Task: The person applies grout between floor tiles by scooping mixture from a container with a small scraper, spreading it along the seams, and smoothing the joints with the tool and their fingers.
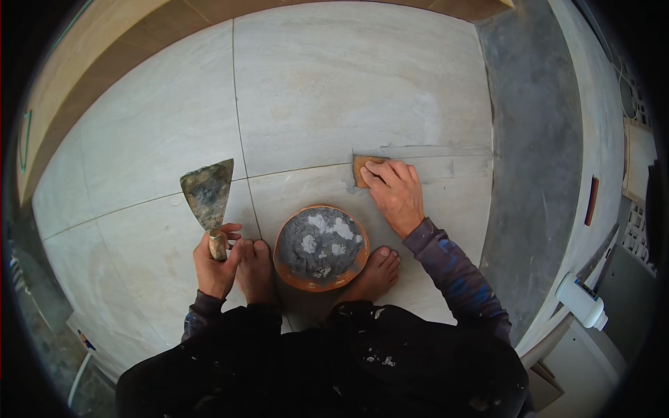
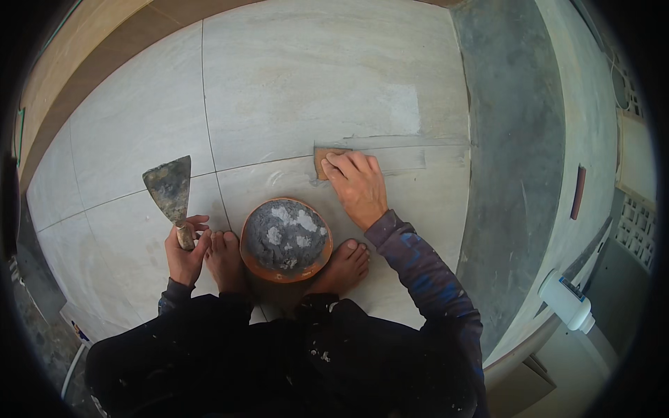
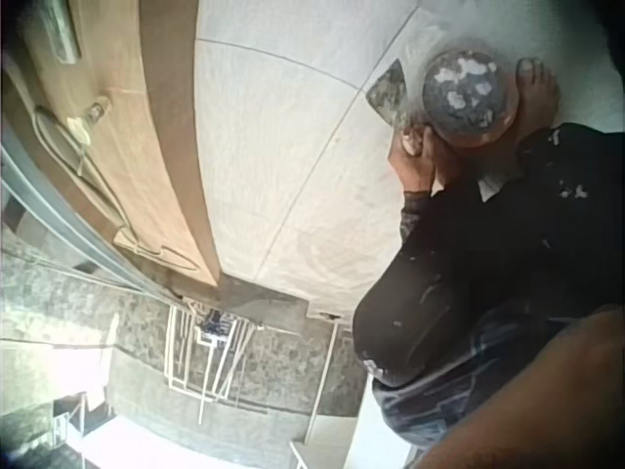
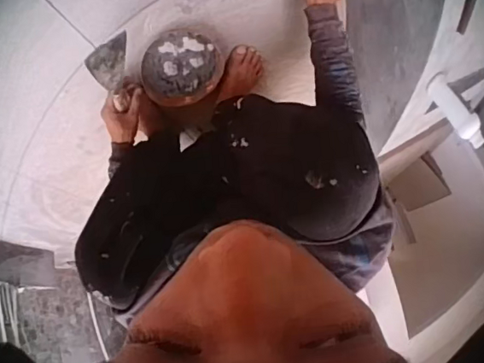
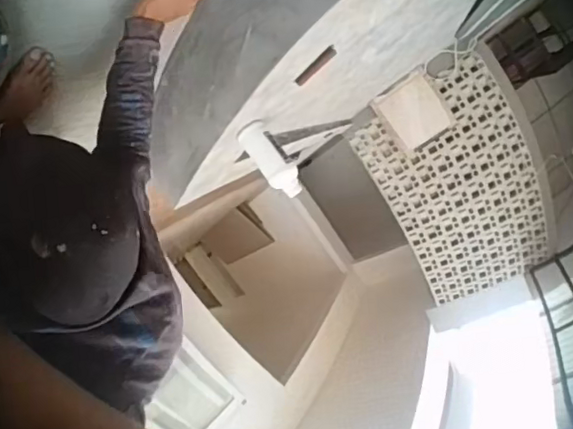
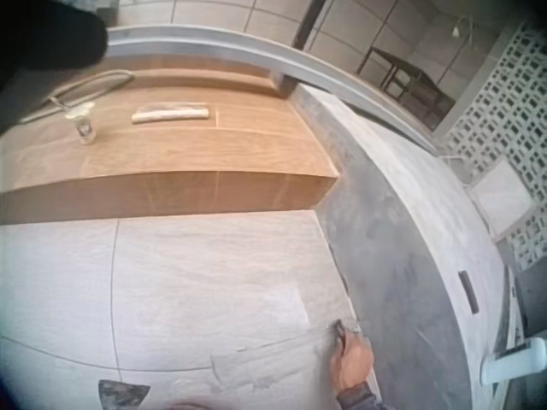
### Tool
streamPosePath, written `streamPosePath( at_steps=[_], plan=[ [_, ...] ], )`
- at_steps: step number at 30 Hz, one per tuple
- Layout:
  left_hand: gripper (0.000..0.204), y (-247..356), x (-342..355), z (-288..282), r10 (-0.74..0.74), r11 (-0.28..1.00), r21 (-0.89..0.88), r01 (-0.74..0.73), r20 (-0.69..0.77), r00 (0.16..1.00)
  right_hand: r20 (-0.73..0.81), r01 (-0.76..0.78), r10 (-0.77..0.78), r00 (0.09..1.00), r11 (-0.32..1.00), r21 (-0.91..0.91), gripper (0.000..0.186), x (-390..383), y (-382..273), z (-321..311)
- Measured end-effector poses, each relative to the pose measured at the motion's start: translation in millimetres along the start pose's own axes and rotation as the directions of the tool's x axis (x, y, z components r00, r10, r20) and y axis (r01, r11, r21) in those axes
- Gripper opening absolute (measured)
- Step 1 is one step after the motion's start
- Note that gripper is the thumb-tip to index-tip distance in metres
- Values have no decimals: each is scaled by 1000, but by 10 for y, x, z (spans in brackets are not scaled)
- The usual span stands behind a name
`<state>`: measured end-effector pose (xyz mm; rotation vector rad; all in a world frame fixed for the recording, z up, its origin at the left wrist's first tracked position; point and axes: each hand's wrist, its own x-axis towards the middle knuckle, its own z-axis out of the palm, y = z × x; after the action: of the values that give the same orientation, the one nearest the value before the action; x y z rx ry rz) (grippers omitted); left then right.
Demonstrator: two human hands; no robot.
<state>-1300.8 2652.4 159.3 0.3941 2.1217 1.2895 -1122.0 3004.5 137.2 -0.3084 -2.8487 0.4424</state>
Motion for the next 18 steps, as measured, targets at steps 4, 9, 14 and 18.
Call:
streamPosePath(
  at_steps=[4,9,14,18],
  plan=[
    [21,-50,-58,11,-39,999,-9,39,-5,999,195,-32,0,981,986,163,46,-210,-46,-131],
    [21,25,-26,151,-39,998,40,39,-15,999,-202,-521,530,823,848,102,37,-426,858,-421],
    [22,131,-26,439,-208,978,64,200,163,964,-365,-738,644,673,618,-270,32,-717,1760,-565],
    [31,311,-47,650,-182,983,52,175,198,963,-323,-639,556,766,715,-285,33,-397,1331,-287]
  ],
)
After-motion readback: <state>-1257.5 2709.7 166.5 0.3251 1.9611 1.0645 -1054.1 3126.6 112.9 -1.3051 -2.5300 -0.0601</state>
